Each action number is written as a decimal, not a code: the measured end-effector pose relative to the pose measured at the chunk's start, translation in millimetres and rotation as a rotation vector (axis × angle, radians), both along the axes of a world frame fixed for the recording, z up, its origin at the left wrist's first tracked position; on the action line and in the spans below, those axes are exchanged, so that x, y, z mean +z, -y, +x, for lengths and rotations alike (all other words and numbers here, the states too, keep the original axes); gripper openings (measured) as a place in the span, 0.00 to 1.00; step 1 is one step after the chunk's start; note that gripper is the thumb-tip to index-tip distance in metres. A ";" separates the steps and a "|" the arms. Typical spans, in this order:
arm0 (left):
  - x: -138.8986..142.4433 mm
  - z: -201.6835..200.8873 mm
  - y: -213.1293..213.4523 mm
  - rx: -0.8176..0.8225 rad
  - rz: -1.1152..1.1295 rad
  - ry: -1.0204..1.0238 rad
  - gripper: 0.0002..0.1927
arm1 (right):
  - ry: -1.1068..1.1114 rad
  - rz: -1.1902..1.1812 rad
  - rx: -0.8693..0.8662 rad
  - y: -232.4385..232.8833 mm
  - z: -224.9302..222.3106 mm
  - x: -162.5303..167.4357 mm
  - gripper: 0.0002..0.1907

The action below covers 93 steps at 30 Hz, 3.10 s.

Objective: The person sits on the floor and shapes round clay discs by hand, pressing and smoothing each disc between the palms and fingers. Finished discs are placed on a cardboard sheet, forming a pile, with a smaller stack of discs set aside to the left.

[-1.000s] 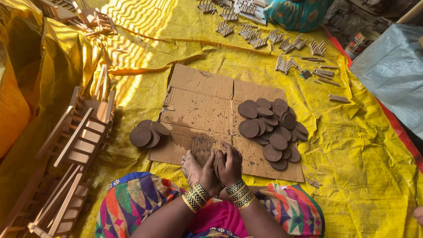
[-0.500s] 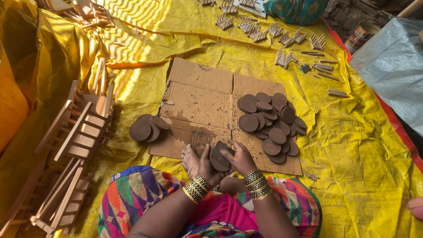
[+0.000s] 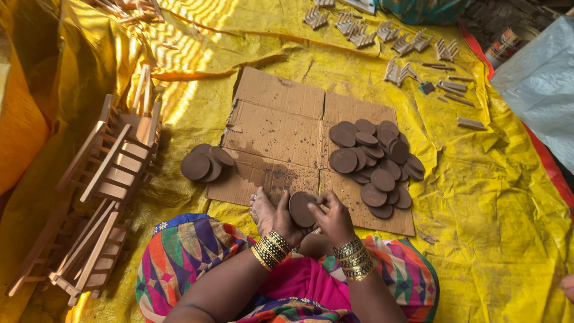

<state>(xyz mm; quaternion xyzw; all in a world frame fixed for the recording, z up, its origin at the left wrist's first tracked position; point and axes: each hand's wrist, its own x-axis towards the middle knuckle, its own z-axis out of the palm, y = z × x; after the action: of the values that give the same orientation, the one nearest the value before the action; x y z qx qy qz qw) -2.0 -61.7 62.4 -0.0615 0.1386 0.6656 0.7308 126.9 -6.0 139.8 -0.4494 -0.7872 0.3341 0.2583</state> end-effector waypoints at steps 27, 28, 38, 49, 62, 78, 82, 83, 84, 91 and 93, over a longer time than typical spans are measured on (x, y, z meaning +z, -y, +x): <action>-45.2 -13.0 -17.4 0.176 -0.063 -0.026 0.27 | 0.042 0.342 0.201 55.6 -23.1 -21.5 0.22; -48.0 -15.0 -17.3 0.169 -0.064 -0.023 0.28 | 0.016 0.395 0.269 54.7 -21.9 -18.7 0.22; 3.9 -12.2 -5.7 0.082 0.052 -0.029 0.28 | 0.057 0.073 0.193 25.1 -1.2 -5.8 0.27; 0.3 -14.6 -8.8 0.110 0.048 -0.055 0.26 | -0.090 -0.144 0.029 22.7 -8.9 -8.8 0.23; -9.3 -17.1 -9.9 0.128 -0.065 -0.074 0.26 | 0.050 0.276 0.187 41.4 -19.0 -13.7 0.19; -15.0 -13.1 -8.4 0.080 -0.065 -0.069 0.24 | 0.099 0.264 0.100 34.0 -24.8 -12.4 0.18; -14.8 -13.3 -11.0 0.124 -0.005 -0.043 0.24 | 0.099 0.225 0.158 42.3 -19.6 -10.5 0.19; -16.6 -16.3 -13.1 0.137 -0.008 -0.064 0.25 | 0.051 0.250 0.222 47.4 -18.7 -10.8 0.18; -19.1 -18.4 -13.8 0.149 -0.013 -0.084 0.25 | 0.003 0.272 0.286 51.1 -18.8 -11.5 0.18; -22.0 -14.8 -11.2 0.133 -0.010 -0.028 0.24 | 0.107 0.248 0.142 39.0 -29.1 -8.6 0.19; -18.1 -12.6 -9.3 0.113 -0.037 -0.059 0.23 | 0.079 0.241 0.135 37.5 -27.3 -8.0 0.18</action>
<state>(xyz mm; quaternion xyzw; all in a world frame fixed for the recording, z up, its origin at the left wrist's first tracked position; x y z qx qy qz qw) -14.6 -52.4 44.4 -0.0630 0.1687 0.7046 0.6864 99.6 -43.5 131.7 -0.3736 -0.8597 0.2358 0.2563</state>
